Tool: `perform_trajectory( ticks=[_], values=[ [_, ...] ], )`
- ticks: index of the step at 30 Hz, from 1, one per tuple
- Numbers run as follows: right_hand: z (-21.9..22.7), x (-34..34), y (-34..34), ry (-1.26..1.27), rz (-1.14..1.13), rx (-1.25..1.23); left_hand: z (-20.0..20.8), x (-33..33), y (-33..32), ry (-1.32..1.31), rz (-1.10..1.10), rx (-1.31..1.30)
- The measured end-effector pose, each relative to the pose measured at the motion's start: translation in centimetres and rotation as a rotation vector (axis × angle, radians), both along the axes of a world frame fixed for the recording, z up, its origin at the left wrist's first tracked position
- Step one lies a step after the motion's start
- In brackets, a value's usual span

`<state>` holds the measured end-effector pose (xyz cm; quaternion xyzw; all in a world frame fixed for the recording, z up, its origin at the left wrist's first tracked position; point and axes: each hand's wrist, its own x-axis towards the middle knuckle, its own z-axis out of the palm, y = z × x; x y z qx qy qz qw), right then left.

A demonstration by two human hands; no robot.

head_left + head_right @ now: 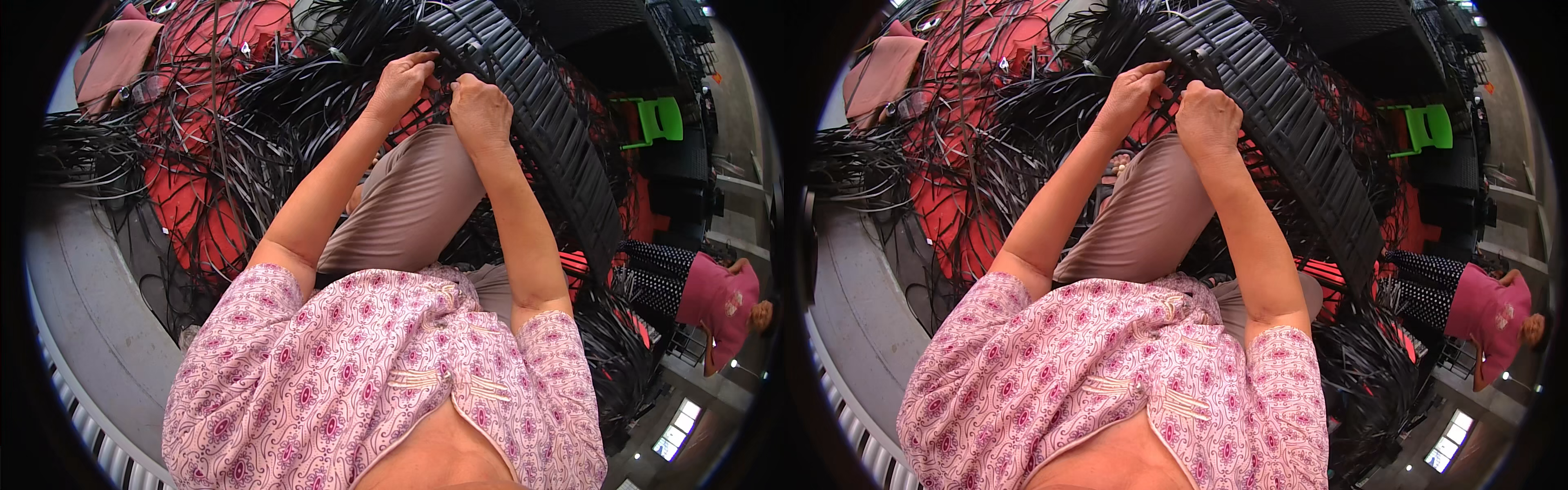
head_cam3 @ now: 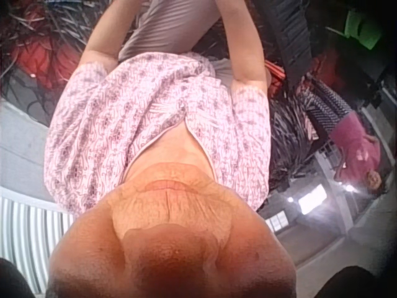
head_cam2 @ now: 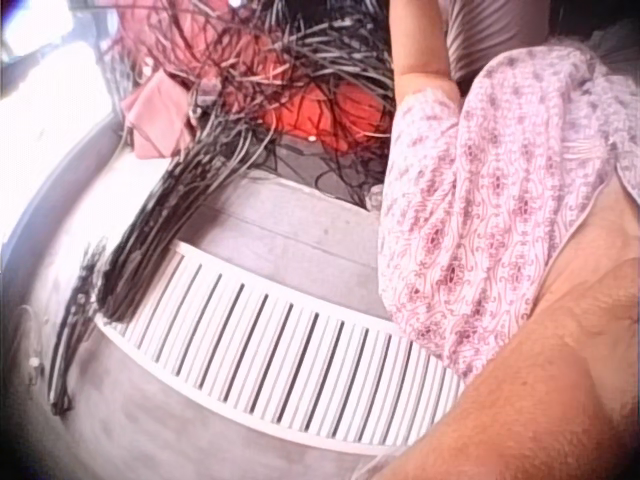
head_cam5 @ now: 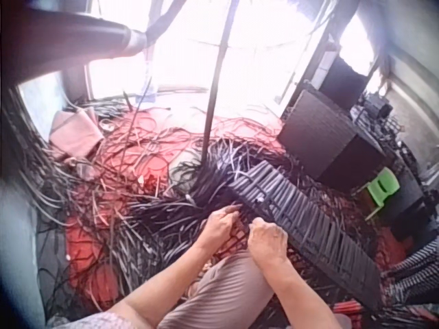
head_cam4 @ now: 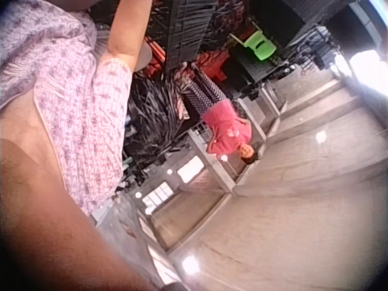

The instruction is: The person weaves black strips through a frame by hand, pulling the material tight and tucking it into the structure while sitting on a mat covered with more strips.

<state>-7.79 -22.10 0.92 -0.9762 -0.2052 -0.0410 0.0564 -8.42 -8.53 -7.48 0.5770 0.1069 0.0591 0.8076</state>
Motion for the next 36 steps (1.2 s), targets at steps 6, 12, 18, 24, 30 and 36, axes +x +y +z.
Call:
perform_trajectory(
  ticks=[6, 12, 18, 24, 30, 36],
  values=[
    [-0.4, 0.6, 0.4, 0.004, -0.037, 0.073, -1.8, 1.0, 0.7, -0.027, -0.05, -0.311],
    [-0.6, 0.5, 0.8, 0.02, -0.055, 0.036, -0.8, 0.4, 0.0, 0.051, 0.019, -0.339],
    [-0.9, 0.8, 0.7, -0.006, -0.022, 0.101, -1.9, 1.5, 0.2, 0.093, -0.06, -0.729],
    [-0.2, 0.3, 1.1, 0.019, -0.053, 0.041, -0.9, 0.6, -1.0, 0.138, -0.018, -1.019],
    [0.0, -0.2, 1.7, -0.018, -0.045, -0.055, -0.8, 0.2, -1.1, 0.007, 0.056, -0.865],
    [2.2, -0.9, 2.4, -0.054, -0.043, -0.081, 1.1, -0.2, -0.3, -0.126, 0.254, -0.308]
  ],
)
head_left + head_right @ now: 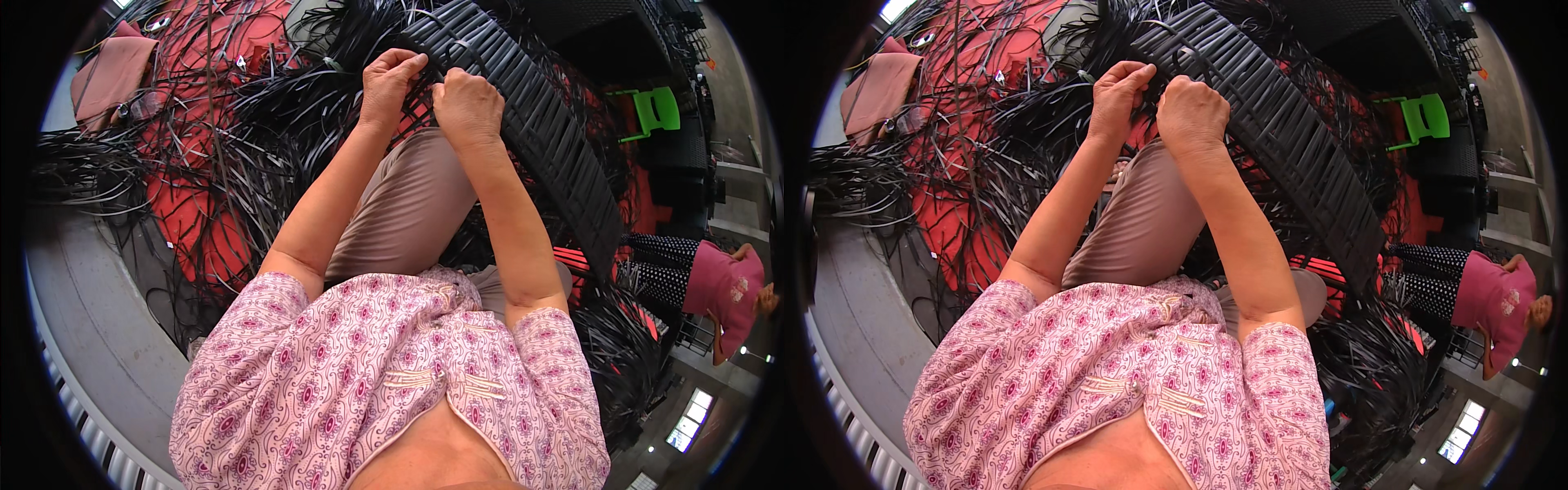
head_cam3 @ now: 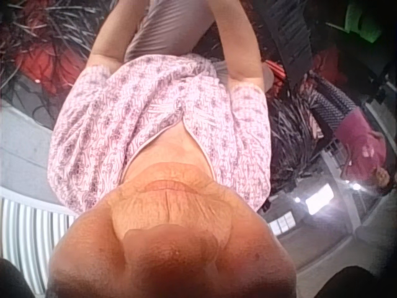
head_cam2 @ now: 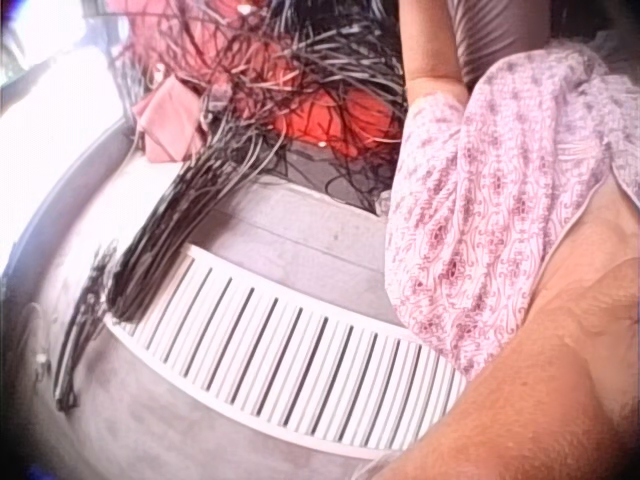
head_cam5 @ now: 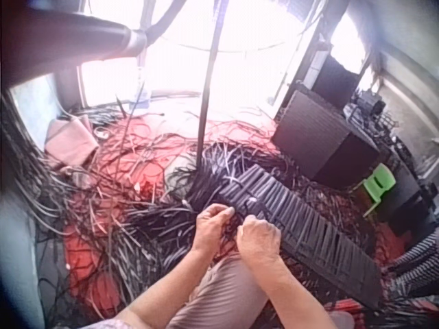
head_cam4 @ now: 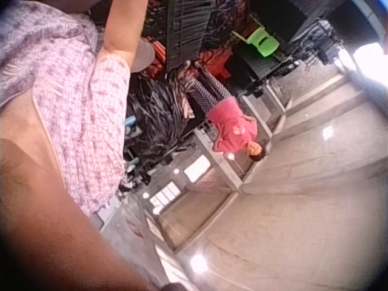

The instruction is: The person weaves black strips through a frame by hand, pulling the material tight and tucking it into the structure while sitting on a mat covered with more strips.

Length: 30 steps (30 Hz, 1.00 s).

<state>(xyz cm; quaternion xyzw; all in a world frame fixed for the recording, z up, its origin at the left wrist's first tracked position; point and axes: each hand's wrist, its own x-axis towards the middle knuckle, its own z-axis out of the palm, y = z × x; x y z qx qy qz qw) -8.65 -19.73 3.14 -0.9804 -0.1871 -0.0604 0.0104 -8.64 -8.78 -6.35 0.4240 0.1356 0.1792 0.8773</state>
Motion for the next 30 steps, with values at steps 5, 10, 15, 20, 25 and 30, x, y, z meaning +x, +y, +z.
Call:
perform_trajectory(
  ticks=[5, 10, 15, 20, 25, 30],
  values=[
    [0.7, 0.7, -0.3, -0.086, 0.098, -0.003, 0.6, 0.0, 0.3, -0.053, 0.046, 0.204],
    [1.0, 2.6, -1.6, -0.226, 0.29, 0.022, -0.1, 1.1, 1.3, -0.125, 0.167, 0.654],
    [0.5, 3.9, -2.6, -0.129, 0.292, 0.167, 1.8, 1.9, 2.6, -0.154, 0.189, 0.884],
    [0.4, 5.6, -3.4, 0.102, 0.266, 0.252, 5.0, 4.1, 6.0, -0.131, 0.177, 1.06],
    [2.1, 6.3, -3.9, 0.058, 0.274, 0.217, 9.6, 5.6, 7.9, -0.085, 0.086, 0.996],
    [3.5, 7.2, -2.3, -0.091, 0.439, 0.475, 13.8, 5.1, 8.2, -0.227, -0.018, 0.964]
  ],
)
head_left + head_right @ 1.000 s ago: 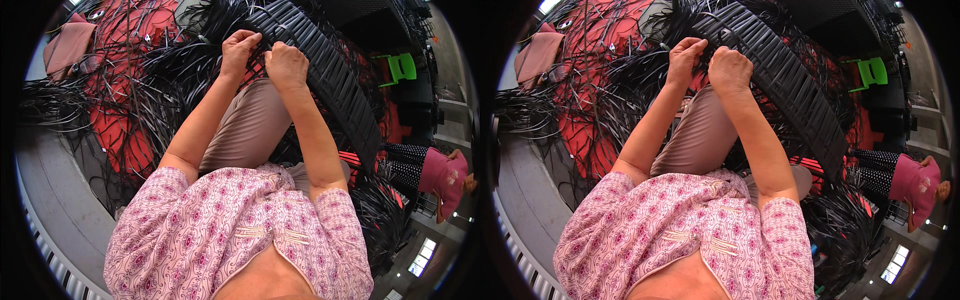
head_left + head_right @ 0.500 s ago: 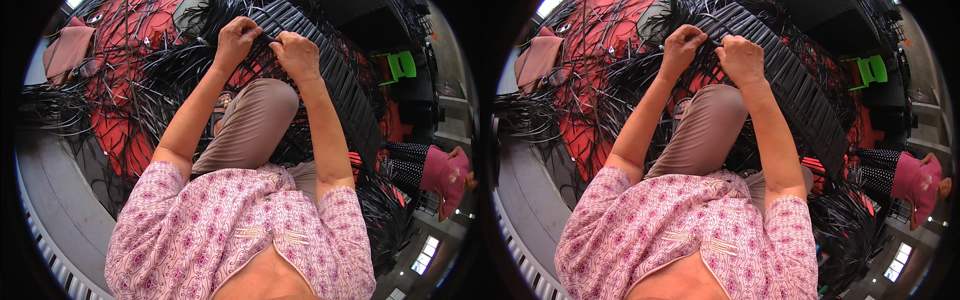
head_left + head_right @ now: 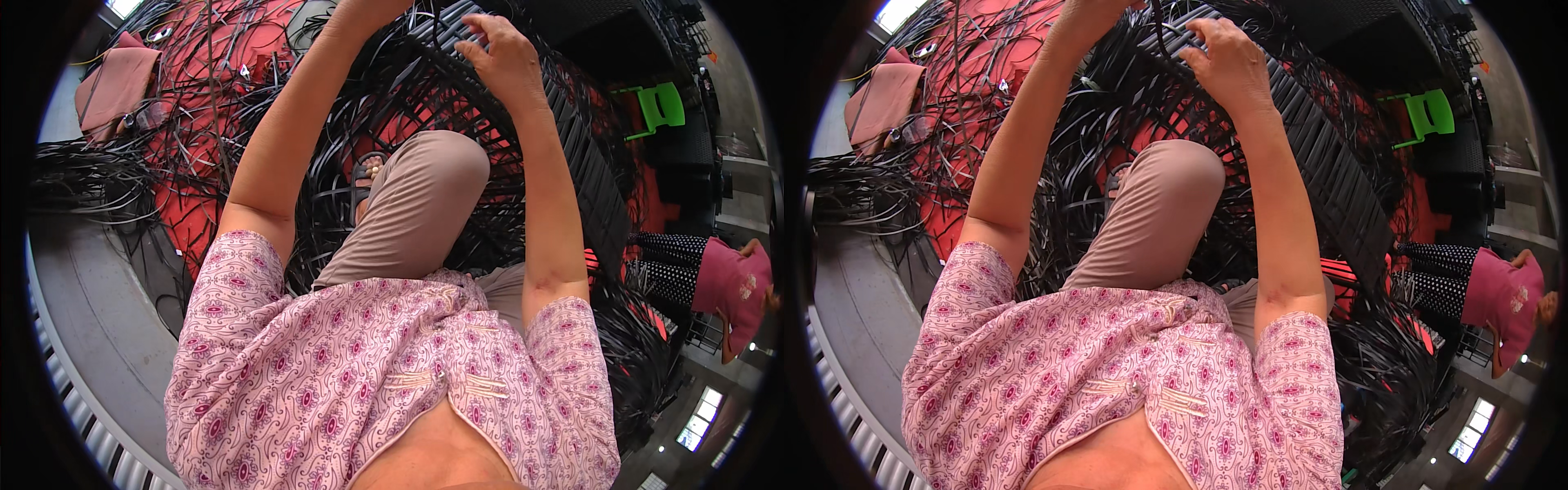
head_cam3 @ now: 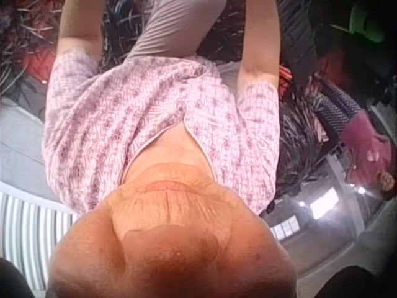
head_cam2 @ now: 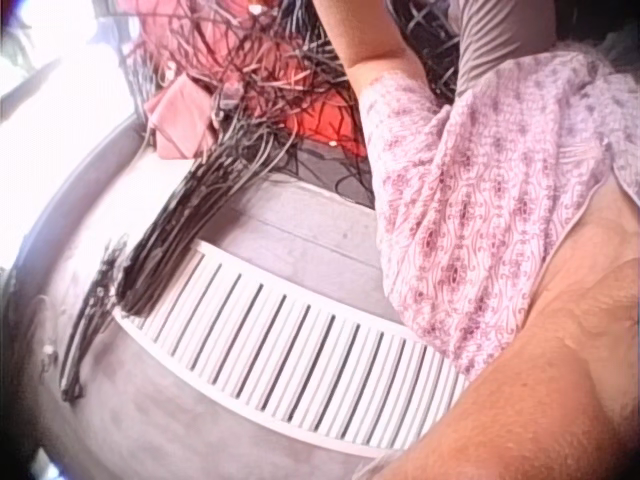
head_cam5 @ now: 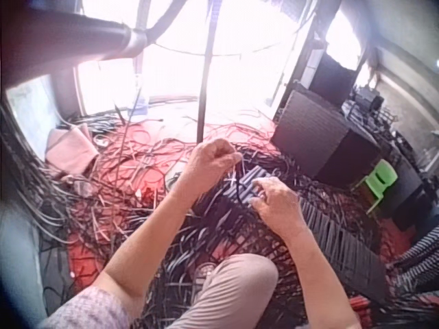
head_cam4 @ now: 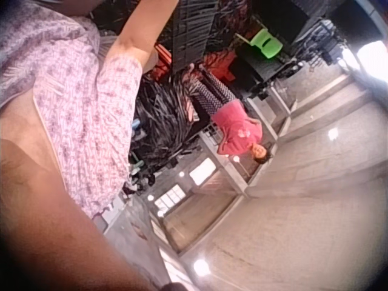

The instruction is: The person weaves black strips through a frame by hand, pulling the material tight and tucking it into the structure while sitting on a mat covered with more strips.

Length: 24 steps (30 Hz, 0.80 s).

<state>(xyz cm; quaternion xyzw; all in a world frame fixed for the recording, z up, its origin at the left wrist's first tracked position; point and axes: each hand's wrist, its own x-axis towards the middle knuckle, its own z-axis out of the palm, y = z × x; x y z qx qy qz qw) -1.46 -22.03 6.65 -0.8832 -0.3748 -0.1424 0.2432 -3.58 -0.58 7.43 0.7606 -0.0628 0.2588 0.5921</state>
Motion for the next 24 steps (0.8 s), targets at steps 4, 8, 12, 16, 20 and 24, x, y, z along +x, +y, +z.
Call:
perform_trajectory(
  ticks=[4, 8, 12, 16, 20, 24],
  values=[
    [-1.1, 3.1, 1.9, 0.725, 0.306, 0.675, 0.2, 0.5, -1.4, -0.094, -0.072, -0.057],
    [-1.7, 2.7, 2.0, 0.81, 0.305, 0.833, -1.3, 0.2, -1.2, 0.04, -0.11, -0.295],
    [-2.1, 2.7, 1.5, 0.831, 0.038, 0.748, -10.6, 1.2, 0.6, 0.066, 0.022, -0.367],
    [-2.4, 2.6, 1.3, 0.913, -0.147, 0.522, -12.5, -0.9, -1.5, 0.219, 0.101, -0.356],
    [-2.5, 2.6, 2.3, 0.942, -0.192, 0.436, -14.3, -1.6, -2.8, 0.261, 0.197, -0.271],
    [-2.8, 3.4, 3.0, 0.922, -0.258, 0.307, -13.7, -2.6, -3.6, 0.165, 0.321, 0.094]
  ],
)
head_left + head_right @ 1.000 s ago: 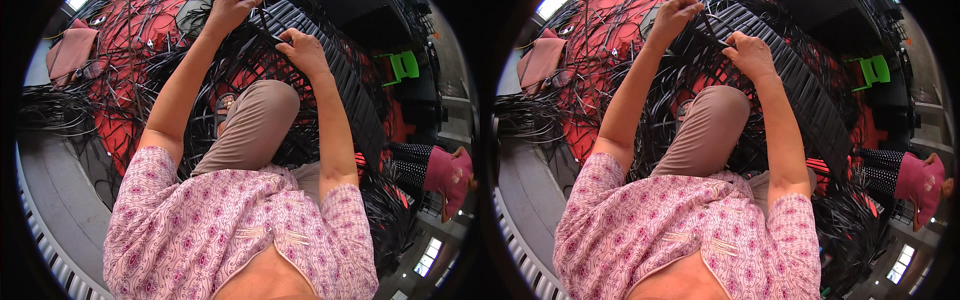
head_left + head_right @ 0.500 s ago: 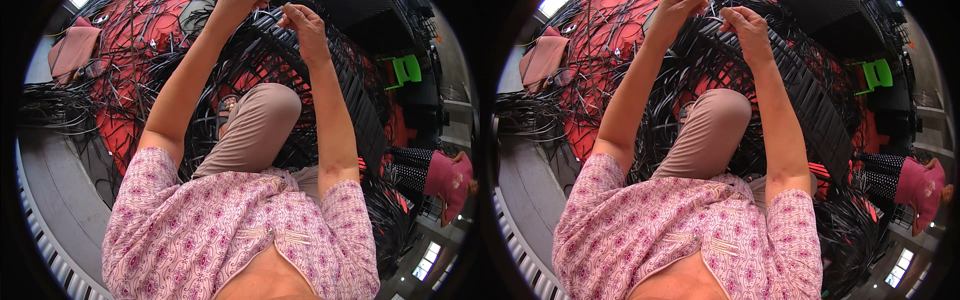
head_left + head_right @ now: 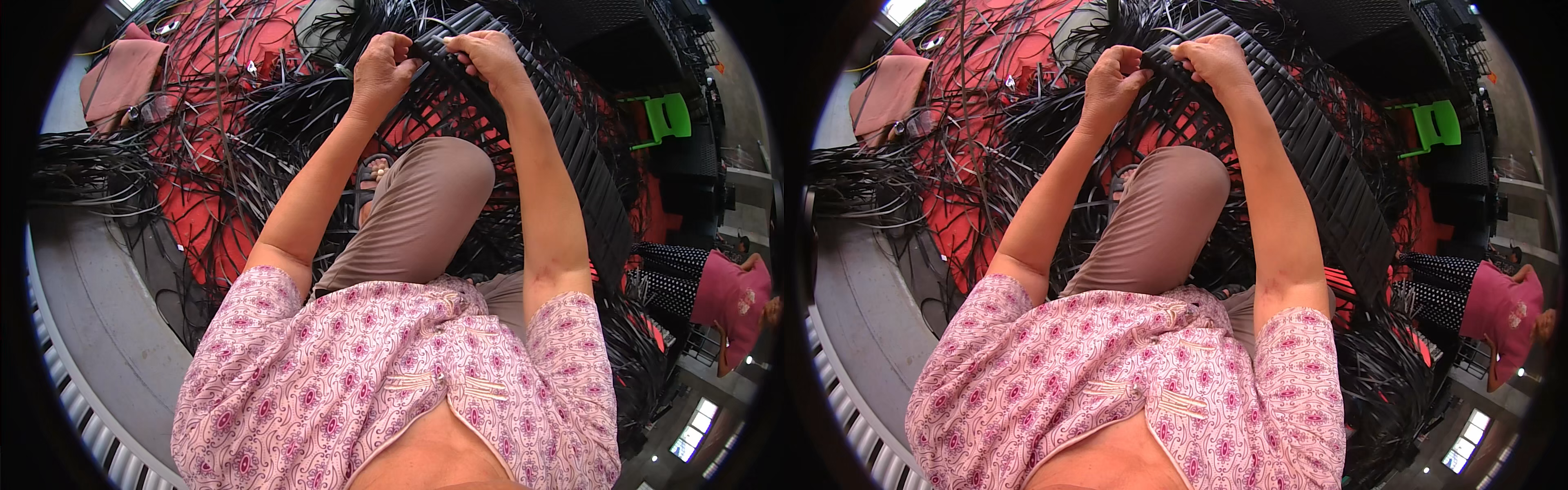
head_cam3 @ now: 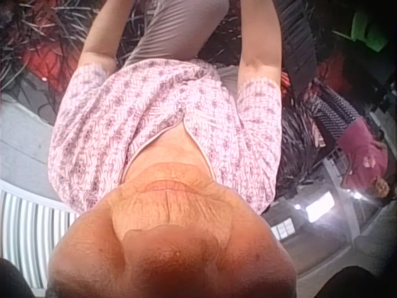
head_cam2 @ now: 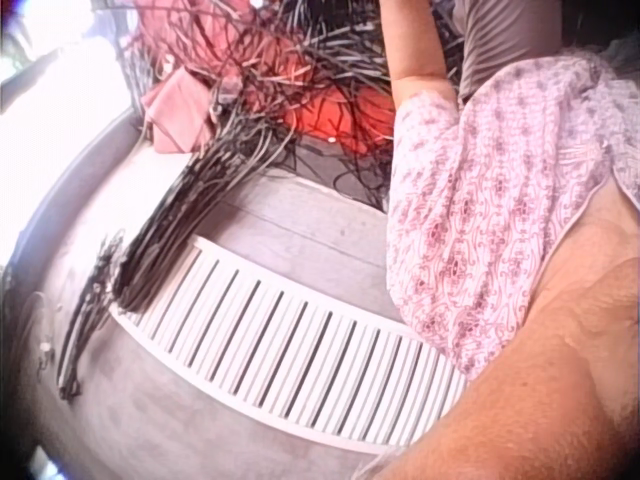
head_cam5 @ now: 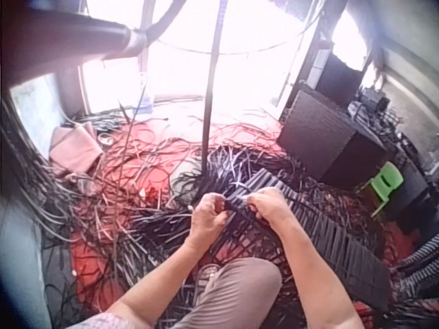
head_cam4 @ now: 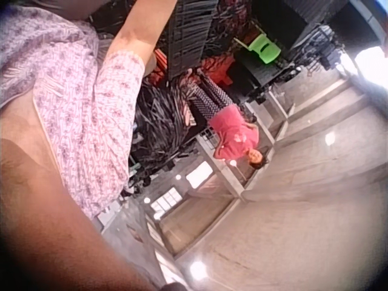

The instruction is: The person weaves black strips through a frame by hand, pulling the material tight and tucking it into the structure while sitting on a mat covered with more strips.

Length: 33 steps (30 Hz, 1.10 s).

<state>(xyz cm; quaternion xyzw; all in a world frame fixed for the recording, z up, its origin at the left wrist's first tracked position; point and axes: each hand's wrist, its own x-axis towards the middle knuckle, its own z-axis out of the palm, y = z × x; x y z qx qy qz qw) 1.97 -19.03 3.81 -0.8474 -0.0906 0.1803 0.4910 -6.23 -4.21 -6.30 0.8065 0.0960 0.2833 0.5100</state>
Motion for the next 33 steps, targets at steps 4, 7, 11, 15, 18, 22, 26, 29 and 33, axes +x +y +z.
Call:
perform_trajectory(
  ticks=[4, 7, 11, 15, 18, 22, 26, 29, 33],
  values=[
    [-0.7, 1.2, 0.5, 0.014, -0.006, -0.055, 0.6, -0.1, -0.2, -0.085, 0.038, 0.156],
    [-0.7, 1.6, 0.7, 0.035, -0.007, -0.099, 0.5, 0.0, 0.2, -0.124, 0.042, 0.267],
    [-0.8, 1.9, 1.3, 0.008, 0.026, -0.188, 0.4, 0.0, 0.5, -0.154, 0.022, 0.311],
    [-0.6, 1.5, 1.4, 0.05, -0.048, -0.112, 0.3, 0.0, 0.5, -0.222, 0.012, 0.322],
    [-0.6, 1.5, 1.3, 0.05, -0.058, -0.074, 0.0, 0.0, 0.4, -0.224, 0.023, 0.374],
    [-0.3, 1.3, 1.6, 0.021, -0.015, -0.123, 0.3, -0.3, 0.4, -0.268, 0.037, 0.418],
    [-0.1, 1.2, 1.4, 0.038, -0.01, -0.098, 0.5, -0.3, 0.2, -0.293, 0.037, 0.425],
    [-0.2, 1.7, 1.5, 0.032, -0.028, -0.123, 1.2, -0.6, -0.3, -0.266, 0.05, 0.45],
    [-0.2, 1.8, 1.6, 0.013, -0.011, -0.089, 1.1, -0.2, -0.6, -0.267, 0.096, 0.432]
  ],
)
